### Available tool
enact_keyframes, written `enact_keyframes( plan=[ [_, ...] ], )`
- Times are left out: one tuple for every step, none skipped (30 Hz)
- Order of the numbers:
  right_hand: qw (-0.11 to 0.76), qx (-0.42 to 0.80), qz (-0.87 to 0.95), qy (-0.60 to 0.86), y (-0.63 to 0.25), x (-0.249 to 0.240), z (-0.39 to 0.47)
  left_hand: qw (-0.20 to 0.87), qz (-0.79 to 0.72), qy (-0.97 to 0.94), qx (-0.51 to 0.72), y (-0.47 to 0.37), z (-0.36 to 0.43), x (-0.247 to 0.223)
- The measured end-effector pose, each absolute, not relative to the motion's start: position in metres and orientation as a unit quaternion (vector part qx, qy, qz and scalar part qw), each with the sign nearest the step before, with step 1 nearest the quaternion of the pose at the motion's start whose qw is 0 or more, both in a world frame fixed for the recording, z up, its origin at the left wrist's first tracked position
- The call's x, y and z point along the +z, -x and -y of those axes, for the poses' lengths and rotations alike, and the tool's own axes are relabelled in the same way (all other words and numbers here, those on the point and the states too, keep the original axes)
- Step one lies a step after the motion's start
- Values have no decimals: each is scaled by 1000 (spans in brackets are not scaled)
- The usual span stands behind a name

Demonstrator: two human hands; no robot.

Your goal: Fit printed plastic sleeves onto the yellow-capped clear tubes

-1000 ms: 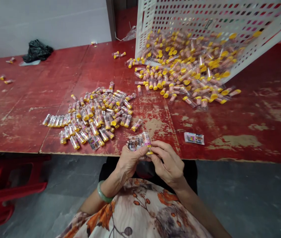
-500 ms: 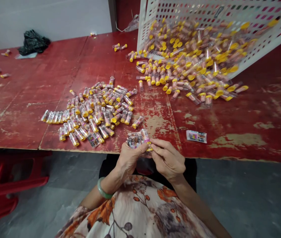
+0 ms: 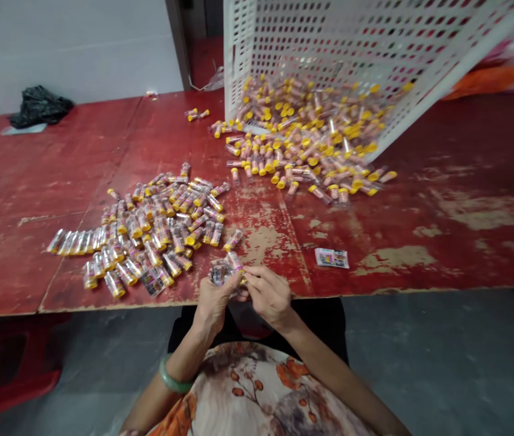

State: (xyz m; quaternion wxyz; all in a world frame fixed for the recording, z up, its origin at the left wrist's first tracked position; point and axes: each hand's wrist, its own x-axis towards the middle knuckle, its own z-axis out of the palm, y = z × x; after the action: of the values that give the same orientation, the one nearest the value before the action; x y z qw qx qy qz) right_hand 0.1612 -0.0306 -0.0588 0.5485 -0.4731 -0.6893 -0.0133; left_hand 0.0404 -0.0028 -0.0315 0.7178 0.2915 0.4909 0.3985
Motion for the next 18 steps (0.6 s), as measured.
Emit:
enact_keyframes(
  plan=[
    [549,-24,689,473,-158,-61,27,715,-496,-289,399,-41,0,-33],
    [550,-32,689,471,-155,-63,24,713,-501,-283,401,-41,-2,-34],
    [551,-37,689,469,-152,-64,20,710,-503,-280,406,-40,-4,-34],
    [550,-34,693,464,-152,-64,17,705,-503,-281,413,-39,-7,-35],
    [539,-22,709,454,-154,-63,13,695,-505,-291,420,-37,-10,-35],
    [519,-4,731,443,-160,-62,8,676,-513,-312,426,-34,-15,-37],
    [491,12,754,437,-172,-60,1,646,-530,-344,428,-29,-19,-38],
    [455,20,770,447,-189,-57,-7,604,-555,-382,426,-23,-25,-41],
    [420,19,777,469,-212,-55,-18,552,-584,-423,419,-17,-30,-44],
    [392,-3,754,526,-238,-53,-31,497,-612,-462,406,-10,-36,-48],
    [367,-40,703,608,-266,-52,-45,443,-633,-493,400,-4,-40,-51],
    [365,-58,664,650,-295,-52,-59,397,-643,-518,401,1,-44,-53],
    [364,-67,638,676,-322,-53,-74,357,-647,-533,413,6,-47,-55],
    [354,-73,609,706,-345,-55,-87,320,-645,-538,438,9,-49,-55],
    [317,-83,573,751,-364,-57,-99,287,-643,-532,470,12,-49,-53],
    [311,-76,568,758,-379,-60,-109,258,-643,-512,508,14,-50,-51],
    [308,-70,566,761,-389,-63,-116,240,-642,-482,545,15,-50,-47],
    [310,-65,569,759,-396,-65,-121,241,-640,-444,579,17,-50,-42]
  ],
)
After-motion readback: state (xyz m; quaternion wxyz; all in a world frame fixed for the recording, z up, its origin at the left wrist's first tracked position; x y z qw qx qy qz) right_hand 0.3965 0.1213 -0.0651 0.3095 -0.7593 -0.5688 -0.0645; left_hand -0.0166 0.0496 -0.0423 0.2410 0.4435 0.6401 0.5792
